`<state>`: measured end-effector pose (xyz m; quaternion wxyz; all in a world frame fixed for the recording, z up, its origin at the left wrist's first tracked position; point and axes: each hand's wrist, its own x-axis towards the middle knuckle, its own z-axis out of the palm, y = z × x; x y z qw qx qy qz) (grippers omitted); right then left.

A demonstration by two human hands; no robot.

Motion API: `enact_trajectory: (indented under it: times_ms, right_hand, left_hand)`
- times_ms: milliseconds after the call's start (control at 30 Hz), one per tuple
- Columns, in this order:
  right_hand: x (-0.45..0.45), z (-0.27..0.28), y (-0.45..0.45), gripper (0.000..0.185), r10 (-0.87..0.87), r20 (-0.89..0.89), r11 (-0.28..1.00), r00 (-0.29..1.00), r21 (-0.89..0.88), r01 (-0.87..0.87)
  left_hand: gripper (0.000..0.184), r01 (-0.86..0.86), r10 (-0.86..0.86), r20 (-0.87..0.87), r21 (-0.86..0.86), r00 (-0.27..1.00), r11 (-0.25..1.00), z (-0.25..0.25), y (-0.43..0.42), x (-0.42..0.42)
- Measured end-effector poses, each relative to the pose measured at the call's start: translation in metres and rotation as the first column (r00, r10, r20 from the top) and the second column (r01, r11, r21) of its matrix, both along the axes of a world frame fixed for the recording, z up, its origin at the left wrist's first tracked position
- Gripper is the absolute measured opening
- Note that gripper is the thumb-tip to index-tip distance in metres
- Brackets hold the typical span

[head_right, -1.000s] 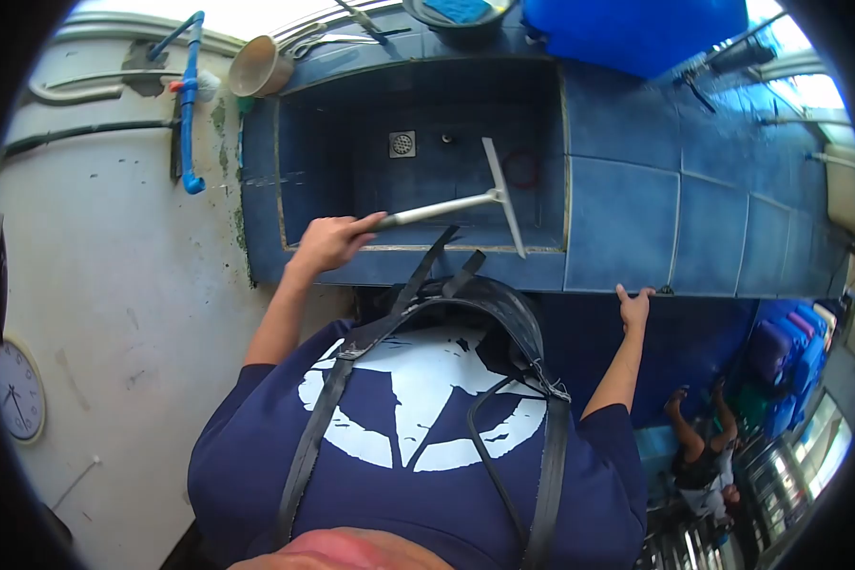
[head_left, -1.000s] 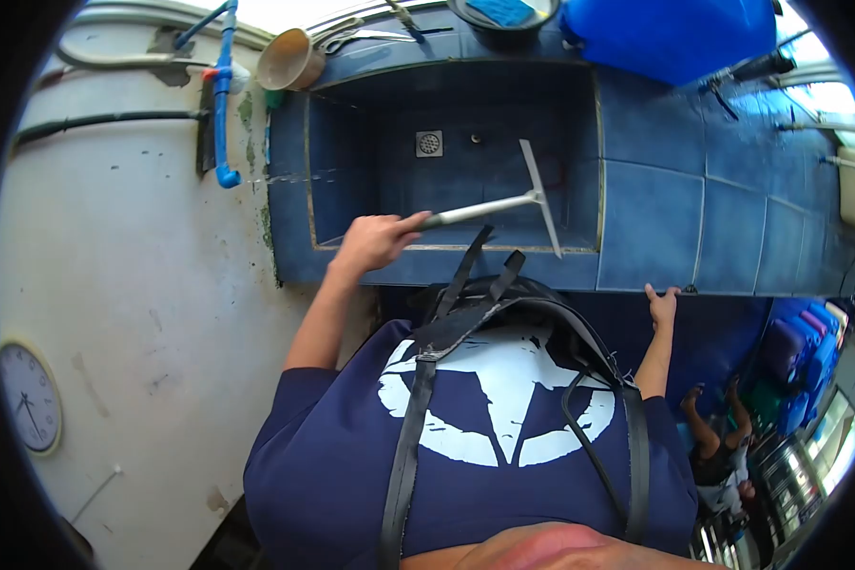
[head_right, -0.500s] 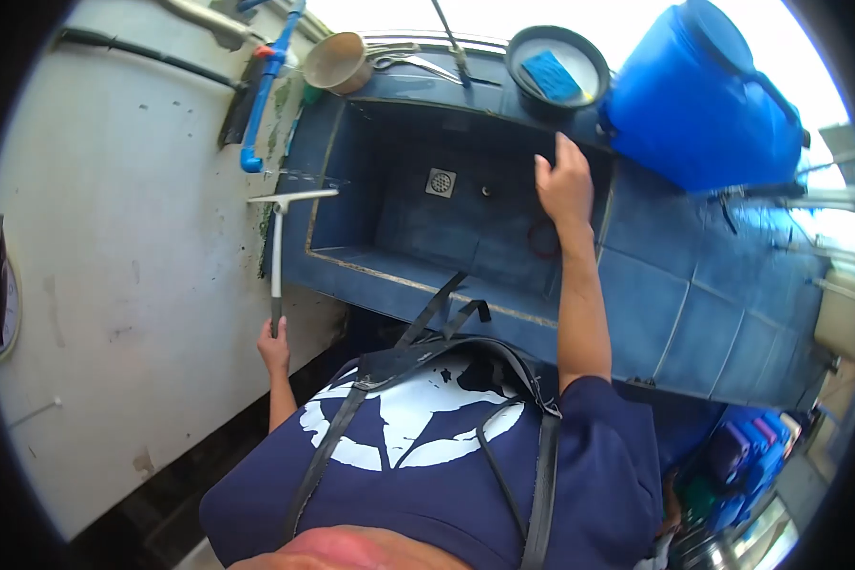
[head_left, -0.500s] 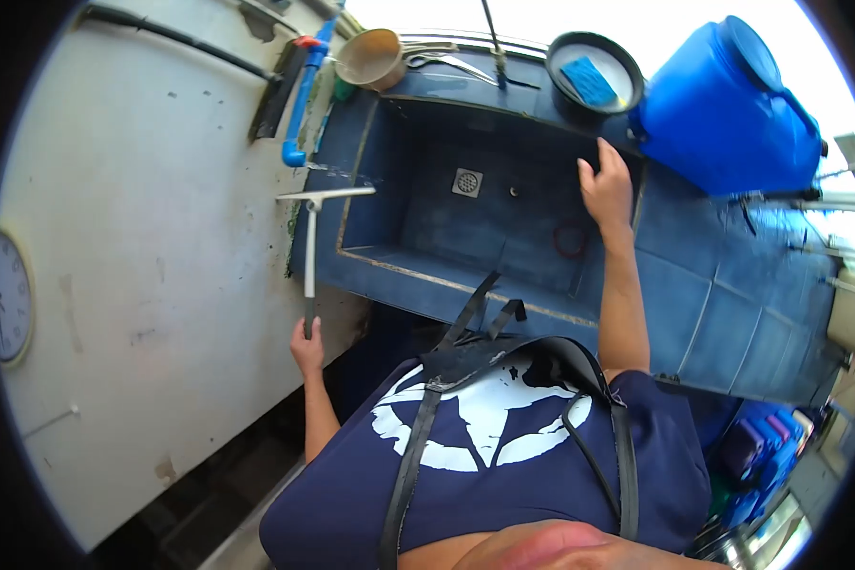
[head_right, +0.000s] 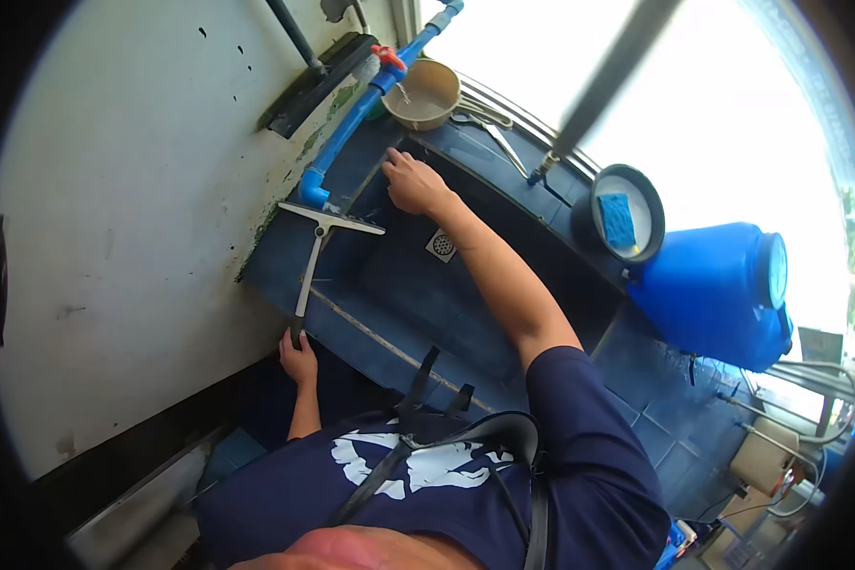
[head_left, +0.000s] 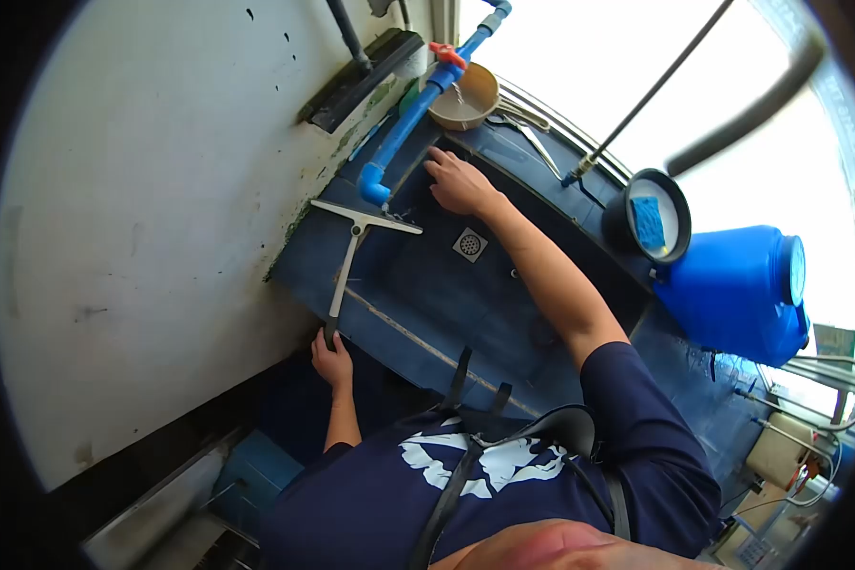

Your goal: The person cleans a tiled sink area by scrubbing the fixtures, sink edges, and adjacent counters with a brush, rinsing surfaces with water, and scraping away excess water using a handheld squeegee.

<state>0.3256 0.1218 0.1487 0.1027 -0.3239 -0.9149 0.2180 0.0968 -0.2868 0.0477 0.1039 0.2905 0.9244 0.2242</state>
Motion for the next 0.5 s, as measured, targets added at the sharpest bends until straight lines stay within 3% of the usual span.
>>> enact_trajectory:
  times_ms: [33,67,100,133,167,200,267,333,433,500]
  right_hand:
    - [-0.017,-0.016,0.018,0.038,0.024,-0.037,0.994,0.999,0.108,-0.020]
    - [-0.035,-0.031,0.033,0.030,0.052,-0.077,0.976,0.996,0.215,-0.034]
    - [-0.051,-0.015,0.046,0.037,0.015,0.120,0.998,0.993,0.063,-0.022]
    - [-0.056,-0.019,0.057,0.036,0.053,0.165,0.972,0.985,0.220,-0.089]
    - [-0.068,-0.041,0.077,0.036,0.081,0.181,0.947,0.980,0.293,-0.132]
    - [-0.081,-0.057,0.095,0.036,0.105,0.197,0.915,0.975,0.366,-0.172]
    - [-0.105,-0.053,0.112,0.035,-0.172,0.116,0.761,0.978,0.647,0.057]
    - [-0.124,-0.061,0.131,0.035,-0.195,0.164,0.777,0.967,0.627,0.050]
    - [-0.129,-0.059,0.149,0.034,-0.200,0.290,0.792,0.936,0.611,-0.020]
    - [-0.135,-0.060,0.160,0.030,-0.117,0.489,0.765,0.865,0.599,-0.236]
  left_hand:
    - [0.044,-0.016,0.016,0.005,-0.007,1.000,1.000,-0.004,0.008,0.003]
    - [0.049,-0.004,-0.015,-0.248,-0.077,0.969,0.997,-0.006,0.015,0.007]
    - [0.054,-0.007,-0.067,-0.482,-0.151,0.874,0.989,-0.007,0.024,0.012]
    - [0.060,0.030,-0.047,-0.457,-0.044,0.888,0.999,0.010,0.028,0.023]
    - [0.060,0.021,-0.042,-0.460,-0.050,0.887,0.999,0.009,0.039,0.031]
    - [0.059,0.115,-0.103,-0.501,-0.007,0.859,0.993,0.008,0.047,0.038]
    - [0.058,0.203,-0.157,-0.541,0.027,0.827,0.979,0.000,0.057,0.050]
    - [0.049,0.400,-0.334,-0.566,-0.007,0.754,0.916,-0.016,0.063,0.054]
    - [0.038,0.450,-0.327,-0.582,0.075,0.745,0.890,-0.019,0.054,0.048]
    - [0.036,0.451,-0.332,-0.560,0.084,0.759,0.889,-0.022,0.052,0.048]
